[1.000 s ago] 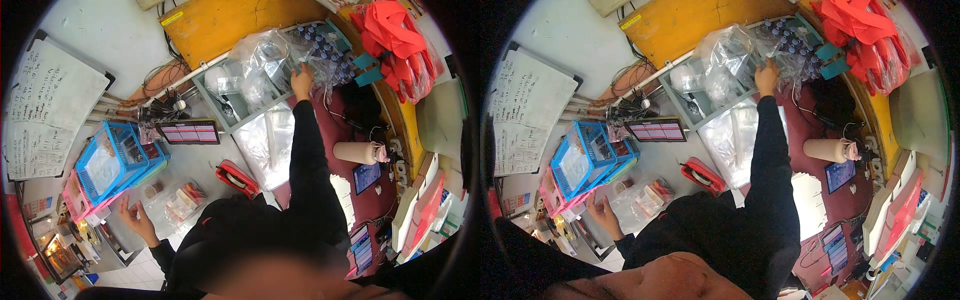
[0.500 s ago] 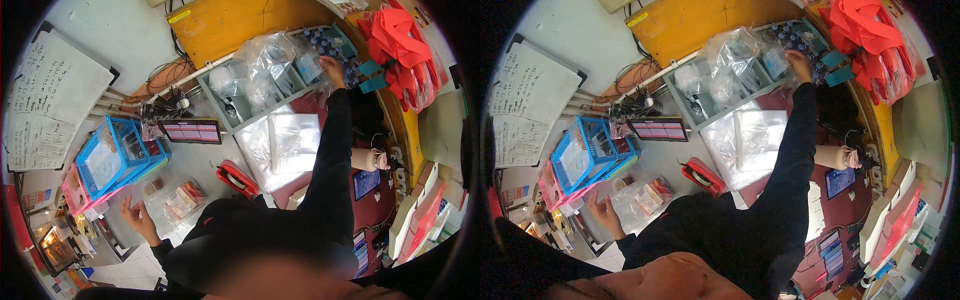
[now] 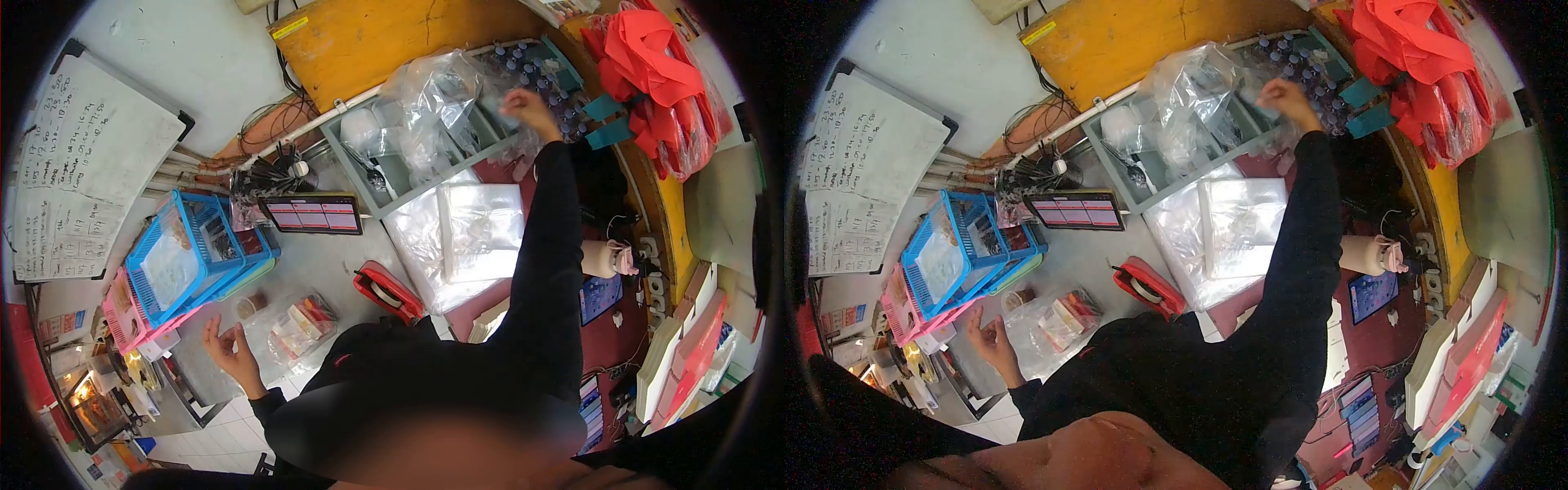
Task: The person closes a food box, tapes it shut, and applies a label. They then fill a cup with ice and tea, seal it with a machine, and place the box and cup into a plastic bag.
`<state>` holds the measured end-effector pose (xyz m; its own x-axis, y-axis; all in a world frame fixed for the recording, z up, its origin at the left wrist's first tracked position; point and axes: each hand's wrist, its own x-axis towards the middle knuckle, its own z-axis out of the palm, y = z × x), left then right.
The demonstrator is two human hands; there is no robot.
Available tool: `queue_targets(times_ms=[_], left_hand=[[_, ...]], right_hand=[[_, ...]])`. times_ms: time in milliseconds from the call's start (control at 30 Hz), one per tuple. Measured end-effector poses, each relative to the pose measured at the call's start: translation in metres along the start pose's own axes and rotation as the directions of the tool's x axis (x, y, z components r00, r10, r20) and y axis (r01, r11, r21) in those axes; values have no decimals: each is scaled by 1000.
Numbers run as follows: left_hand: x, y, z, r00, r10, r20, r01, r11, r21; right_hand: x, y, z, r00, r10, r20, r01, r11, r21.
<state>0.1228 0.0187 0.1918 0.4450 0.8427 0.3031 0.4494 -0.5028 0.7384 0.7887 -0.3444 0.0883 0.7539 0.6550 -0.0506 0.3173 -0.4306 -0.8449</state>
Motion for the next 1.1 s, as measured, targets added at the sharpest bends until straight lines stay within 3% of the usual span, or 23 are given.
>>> queue_targets(times_ms=[33,100,233,300,333,400,533,600,633,700,833,933,1000,1033,1100], left_hand=[[-1,0,1,1000,-12,3,12,1000,7],[-3,0,2,1000,-31,3,31,999,13],[-3,5,0,999,-33,20,33,999,-9],[-3,4,-2,999,-48,19,48,999,-8],[-4,2,-3,999,-49,11,49,999,-7],[-6,2,-4,999,-52,3,52,999,-8],[-7,-1,-3,997,-73,-1,73,997,13],[-7,-1,0,997,-71,-9,71,997,6],[-6,1,0,998,-66,12,66,998,-4],[-4,6,0,997,-70,22,70,997,-10],[-5,7,0,999,-46,22,46,999,-1],[-8,2,-1,997,-66,29,66,998,-14],[-9,2,-1,996,-84,31,84,996,-20],[-9,4,-1,997,-80,23,80,997,-18],[-11,3,-2,997,-79,15,79,997,-16]], right_hand=[[0,3,11,1000,-2,1,2,1000,-2],[-9,-2,37,972,162,168,-187,972,143],[-15,6,60,997,61,43,-72,938,338],[-21,1,64,953,60,-298,3,978,206],[-27,-13,66,954,59,-292,3,978,207],[-42,-52,72,911,-78,-405,40,994,-103],[-56,-60,76,928,-178,-327,92,960,-263],[-55,-49,70,930,-59,-363,-67,944,-324],[-54,-43,68,933,-63,-355,-61,943,-327],[-51,-37,67,960,16,-278,-26,999,-34],[-50,-32,69,985,10,-174,14,990,139],[-53,-23,67,987,21,-162,-26,999,-29],[-57,-43,71,951,75,-301,-201,887,-416],[-55,-44,76,951,74,-299,-200,886,-418],[-51,-44,84,893,-123,-433,-307,536,-786]])
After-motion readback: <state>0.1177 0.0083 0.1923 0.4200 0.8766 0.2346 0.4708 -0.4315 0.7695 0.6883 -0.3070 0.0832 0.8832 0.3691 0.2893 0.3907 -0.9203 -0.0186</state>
